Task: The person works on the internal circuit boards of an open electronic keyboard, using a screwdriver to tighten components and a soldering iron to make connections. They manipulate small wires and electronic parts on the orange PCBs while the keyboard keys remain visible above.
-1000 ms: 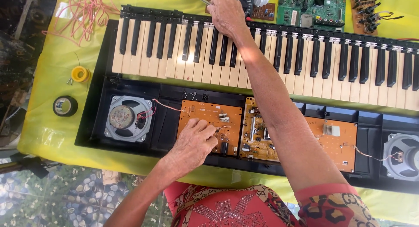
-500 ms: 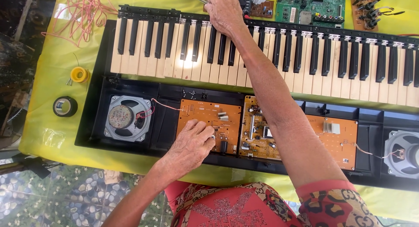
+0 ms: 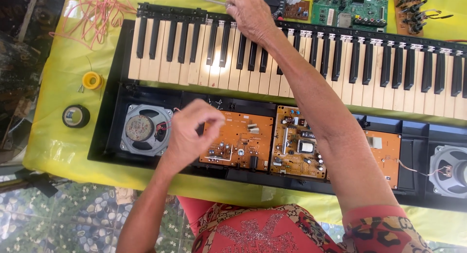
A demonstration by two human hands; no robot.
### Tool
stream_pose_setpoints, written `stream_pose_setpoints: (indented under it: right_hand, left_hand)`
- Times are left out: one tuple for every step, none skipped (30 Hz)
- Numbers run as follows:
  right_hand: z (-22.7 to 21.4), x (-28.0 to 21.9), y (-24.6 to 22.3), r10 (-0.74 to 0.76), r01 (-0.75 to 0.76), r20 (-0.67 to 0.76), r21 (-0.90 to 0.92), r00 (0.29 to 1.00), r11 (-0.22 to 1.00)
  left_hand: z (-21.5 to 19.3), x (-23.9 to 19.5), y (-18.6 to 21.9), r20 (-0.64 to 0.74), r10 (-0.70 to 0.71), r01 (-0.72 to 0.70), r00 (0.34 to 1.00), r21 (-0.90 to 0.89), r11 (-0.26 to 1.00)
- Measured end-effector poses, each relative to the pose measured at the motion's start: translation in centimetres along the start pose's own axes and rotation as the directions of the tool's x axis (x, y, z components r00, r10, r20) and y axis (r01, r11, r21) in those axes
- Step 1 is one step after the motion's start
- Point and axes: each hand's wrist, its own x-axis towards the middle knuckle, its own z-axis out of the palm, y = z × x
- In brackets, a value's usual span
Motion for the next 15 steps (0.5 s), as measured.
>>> stream_pose_setpoints:
  right_hand:
    - [-0.7, 0.0, -1.1, -0.037, 0.037, -0.012, -0.007, 0.999, 0.999]
    - [-1.4, 0.0, -2.2, -0.075, 0.075, -0.024, -0.016, 0.997, 0.997]
    - [-2.0, -0.1, -3.2, -0.069, 0.068, -0.027, -0.019, 0.997, 0.997]
    - [-2.6, -0.2, -4.2, -0.092, 0.089, -0.042, -0.054, 0.995, 0.995]
    - [-3.3, -0.1, -5.3, -0.119, 0.114, -0.057, -0.089, 0.991, 0.989]
    - [-4.1, -0.5, -6.5, -0.118, 0.112, -0.06, -0.093, 0.991, 0.989]
    - [-4.9, -0.7, -7.8, -0.146, 0.149, -0.107, 0.024, 0.983, 0.988]
    - [-5.7, -1.0, -9.1, -0.168, 0.19, -0.157, 0.139, 0.973, 0.972]
    - [-6.2, -1.4, -10.1, -0.166, 0.189, -0.159, 0.139, 0.973, 0.972]
    - [-6.7, -1.8, -11.1, -0.203, 0.231, -0.188, 0.144, 0.961, 0.962]
    - [-7.2, -2.3, -12.2, -0.239, 0.274, -0.217, 0.147, 0.946, 0.95]
    - [-7.7, -2.6, -12.8, -0.237, 0.272, -0.219, 0.147, 0.947, 0.951]
    - [-8.1, -3.0, -13.5, -0.214, 0.248, -0.182, 0.189, 0.96, 0.95]
    - [-8.6, -3.3, -14.2, -0.192, 0.222, -0.144, 0.231, 0.971, 0.947]
    - [-9.0, -3.5, -14.5, -0.189, 0.219, -0.144, 0.23, 0.971, 0.948]
  left_hand:
    - [-0.4, 1.3, -0.3, -0.118, -0.044, 0.035, 0.992, -0.08, 0.996]
    - [-0.8, 2.7, -0.6, -0.229, -0.098, 0.061, 0.968, -0.163, 0.985]
    - [-1.1, 5.0, -0.1, -0.224, -0.094, 0.057, 0.97, -0.166, 0.984]
    - [-1.4, 7.4, 0.4, -0.327, -0.632, 0.52, 0.702, -0.371, 0.769]
    - [-1.8, 9.7, 1.0, -0.272, -0.945, 0.75, 0.181, -0.583, 0.312]
    - [-0.9, 9.6, -0.9, -0.271, -0.944, 0.749, 0.187, -0.582, 0.316]
    - [0.0, 9.4, -2.7, -0.29, -0.88, 0.507, 0.375, -0.731, 0.457]
    - [0.8, 9.2, -4.5, -0.344, -0.772, 0.212, 0.534, -0.829, 0.517]
    - [1.5, 9.1, -5.7, -0.343, -0.771, 0.214, 0.536, -0.829, 0.517]
    - [2.2, 9.0, -6.9, -0.303, -0.734, 0.109, 0.608, -0.884, 0.455]
    - [2.9, 8.9, -8.0, -0.27, -0.685, 0.011, 0.677, -0.927, 0.375]
    - [3.1, 9.1, -8.4, -0.268, -0.684, 0.013, 0.678, -0.927, 0.376]
    - [3.2, 9.4, -8.7, -0.216, -0.683, -0.005, 0.697, -0.955, 0.297]
    - [3.4, 9.6, -9.0, -0.165, -0.678, -0.021, 0.716, -0.976, 0.215]
    - [3.7, 9.5, -9.3, -0.162, -0.678, -0.018, 0.717, -0.977, 0.213]
